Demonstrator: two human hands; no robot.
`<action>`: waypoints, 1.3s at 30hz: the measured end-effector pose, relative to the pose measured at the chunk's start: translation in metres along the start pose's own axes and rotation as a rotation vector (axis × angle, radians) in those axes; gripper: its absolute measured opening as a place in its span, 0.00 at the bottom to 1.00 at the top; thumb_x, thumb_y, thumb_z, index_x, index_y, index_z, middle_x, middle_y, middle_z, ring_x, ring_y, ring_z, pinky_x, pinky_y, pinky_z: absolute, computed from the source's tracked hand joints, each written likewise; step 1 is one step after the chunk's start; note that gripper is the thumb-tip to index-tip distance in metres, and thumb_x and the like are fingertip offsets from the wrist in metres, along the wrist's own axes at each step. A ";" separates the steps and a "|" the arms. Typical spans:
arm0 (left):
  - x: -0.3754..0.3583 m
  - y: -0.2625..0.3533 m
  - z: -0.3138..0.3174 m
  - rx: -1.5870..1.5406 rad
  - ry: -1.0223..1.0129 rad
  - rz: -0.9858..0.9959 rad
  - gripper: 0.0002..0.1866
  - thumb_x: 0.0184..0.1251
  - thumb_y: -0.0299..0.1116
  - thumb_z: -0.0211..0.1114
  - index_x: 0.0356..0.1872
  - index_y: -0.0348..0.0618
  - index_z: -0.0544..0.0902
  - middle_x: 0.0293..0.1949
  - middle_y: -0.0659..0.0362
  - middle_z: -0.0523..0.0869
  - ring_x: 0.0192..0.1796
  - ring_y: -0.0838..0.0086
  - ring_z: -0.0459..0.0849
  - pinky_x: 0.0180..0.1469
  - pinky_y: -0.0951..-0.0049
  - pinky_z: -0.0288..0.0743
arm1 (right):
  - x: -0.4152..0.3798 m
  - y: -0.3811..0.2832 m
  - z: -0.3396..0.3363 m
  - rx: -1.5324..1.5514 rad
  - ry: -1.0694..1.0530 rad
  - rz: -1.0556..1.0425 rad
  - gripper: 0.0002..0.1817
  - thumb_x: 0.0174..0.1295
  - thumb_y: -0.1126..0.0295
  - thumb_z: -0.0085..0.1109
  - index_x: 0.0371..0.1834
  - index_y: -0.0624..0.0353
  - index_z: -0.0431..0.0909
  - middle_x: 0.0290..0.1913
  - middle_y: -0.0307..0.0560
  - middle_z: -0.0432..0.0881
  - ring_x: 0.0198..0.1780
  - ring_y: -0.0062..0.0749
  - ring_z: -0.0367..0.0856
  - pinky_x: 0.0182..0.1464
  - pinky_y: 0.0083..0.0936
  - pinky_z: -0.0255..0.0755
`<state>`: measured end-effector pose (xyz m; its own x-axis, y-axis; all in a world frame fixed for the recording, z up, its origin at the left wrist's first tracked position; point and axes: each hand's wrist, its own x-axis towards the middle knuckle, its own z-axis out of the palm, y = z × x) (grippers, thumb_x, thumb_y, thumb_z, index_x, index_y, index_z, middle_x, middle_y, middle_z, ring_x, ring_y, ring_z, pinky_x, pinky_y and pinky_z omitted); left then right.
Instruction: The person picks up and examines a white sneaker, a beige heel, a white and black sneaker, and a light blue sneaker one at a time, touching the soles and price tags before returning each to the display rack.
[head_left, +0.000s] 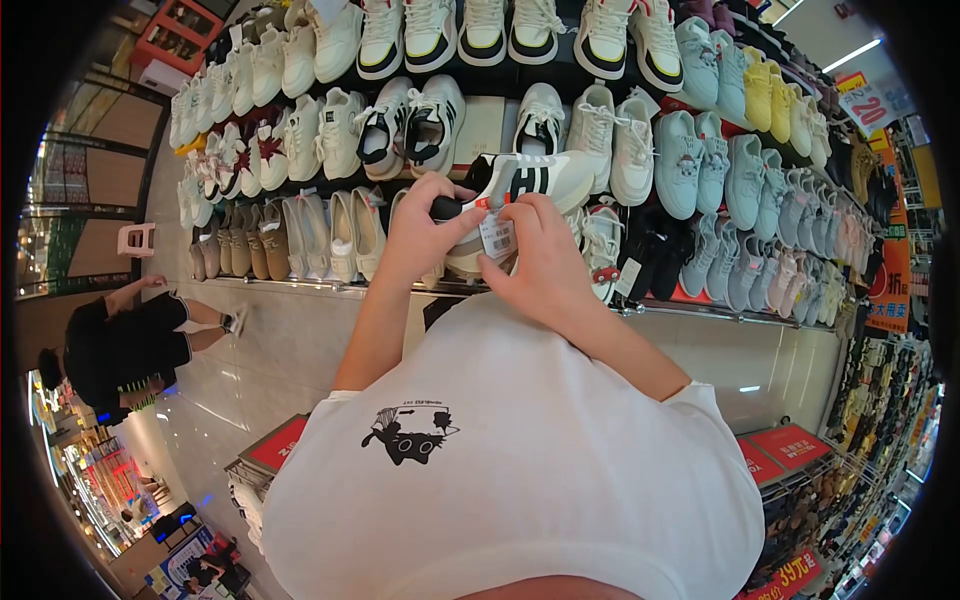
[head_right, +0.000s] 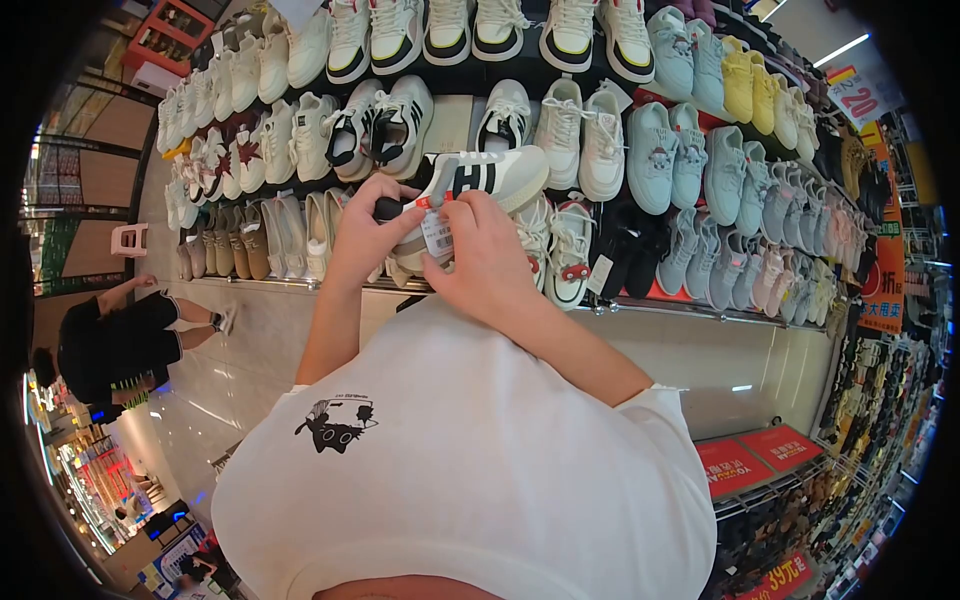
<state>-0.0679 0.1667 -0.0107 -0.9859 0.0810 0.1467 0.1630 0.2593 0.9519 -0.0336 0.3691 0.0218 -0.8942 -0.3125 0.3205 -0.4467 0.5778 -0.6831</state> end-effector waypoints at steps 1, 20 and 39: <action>0.001 -0.001 -0.001 0.017 0.002 0.030 0.19 0.57 0.31 0.81 0.33 0.37 0.74 0.39 0.58 0.84 0.42 0.75 0.79 0.46 0.73 0.74 | 0.001 0.001 0.000 0.015 -0.009 0.004 0.29 0.50 0.68 0.74 0.54 0.66 0.73 0.55 0.58 0.73 0.57 0.56 0.76 0.59 0.45 0.73; 0.040 -0.060 -0.009 0.220 0.380 -0.135 0.13 0.66 0.32 0.73 0.40 0.33 0.79 0.42 0.51 0.81 0.46 0.62 0.81 0.52 0.66 0.74 | -0.026 0.051 0.003 0.101 -0.236 0.136 0.19 0.62 0.70 0.66 0.54 0.64 0.76 0.59 0.55 0.76 0.59 0.56 0.79 0.59 0.42 0.76; 0.101 -0.176 0.091 0.691 0.188 0.291 0.15 0.61 0.29 0.72 0.41 0.34 0.75 0.49 0.42 0.78 0.56 0.43 0.75 0.57 0.49 0.70 | -0.026 0.095 0.007 0.083 -0.288 0.313 0.19 0.63 0.69 0.66 0.55 0.63 0.76 0.54 0.58 0.79 0.56 0.56 0.80 0.58 0.44 0.76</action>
<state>-0.1927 0.2173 -0.1877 -0.8796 0.0887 0.4673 0.3428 0.7993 0.4935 -0.0525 0.4272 -0.0557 -0.9366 -0.3363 -0.0985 -0.1411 0.6192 -0.7724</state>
